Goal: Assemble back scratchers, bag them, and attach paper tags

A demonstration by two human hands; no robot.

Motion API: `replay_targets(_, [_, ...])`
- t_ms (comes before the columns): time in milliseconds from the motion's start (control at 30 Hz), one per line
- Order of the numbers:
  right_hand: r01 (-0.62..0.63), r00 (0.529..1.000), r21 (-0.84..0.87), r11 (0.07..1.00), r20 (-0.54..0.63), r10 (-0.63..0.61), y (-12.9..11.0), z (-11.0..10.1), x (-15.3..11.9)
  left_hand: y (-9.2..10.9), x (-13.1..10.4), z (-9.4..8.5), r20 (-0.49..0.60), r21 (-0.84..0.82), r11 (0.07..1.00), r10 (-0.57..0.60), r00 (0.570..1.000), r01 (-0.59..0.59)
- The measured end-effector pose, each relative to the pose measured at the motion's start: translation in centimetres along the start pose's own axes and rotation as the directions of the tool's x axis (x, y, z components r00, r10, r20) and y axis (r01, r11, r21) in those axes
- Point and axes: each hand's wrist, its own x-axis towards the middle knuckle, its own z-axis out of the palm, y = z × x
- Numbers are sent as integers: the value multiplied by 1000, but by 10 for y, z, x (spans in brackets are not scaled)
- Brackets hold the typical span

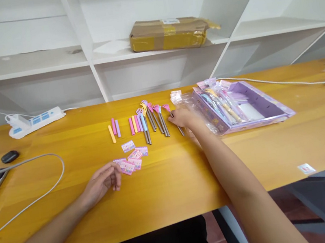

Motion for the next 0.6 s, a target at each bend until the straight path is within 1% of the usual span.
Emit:
replay_targets(67, [3,1000,2,1000,-8,-3,1,0,1,-1,0,3,-68,43,998,46,997,-43])
replay_targets(133, [6,1000,8,1000,-18,-6,2,0,0,2,2,7,-118,143,988,71,990,-54])
replay_targets(200, [12,1000,17,1000,-27,-12,2,-1,-1,10,9,9,-135,290,956,86,987,-44])
replay_targets(267, [18,999,26,999,-35,-17,3,0,-1,25,23,6,-150,457,887,153,977,-69])
replay_targets(300, [20,999,30,999,-38,-19,4,0,-1,34,34,2,-136,564,820,213,967,-101])
replay_targets(333, [21,999,34,999,-41,-20,4,1,-1,45,46,-3,-113,691,711,288,951,-133])
replay_targets(367, [22,999,37,999,-44,-20,4,2,0,55,61,-10,-96,802,581,354,930,-138])
replay_targets(400, [21,999,41,999,-46,-19,5,2,0,65,76,-19,-70,885,446,407,911,-131])
replay_targets(433, [20,999,43,999,-49,-18,5,3,1,73,92,-28,-61,942,323,446,893,-97])
replay_targets(467, [20,999,46,999,-52,-17,5,4,1,79,107,-38,-75,975,218,477,875,-36])
replay_targets(500, [19,998,48,999,-54,-17,5,4,2,83,122,-48,-96,989,145,479,873,29])
replay_targets(533, [19,998,50,999,-56,-16,5,4,2,84,135,-57,-116,992,95,460,880,81])
replay_targets(600, [19,998,54,998,-58,-16,6,5,1,82,156,-71,-127,991,80,436,891,103])
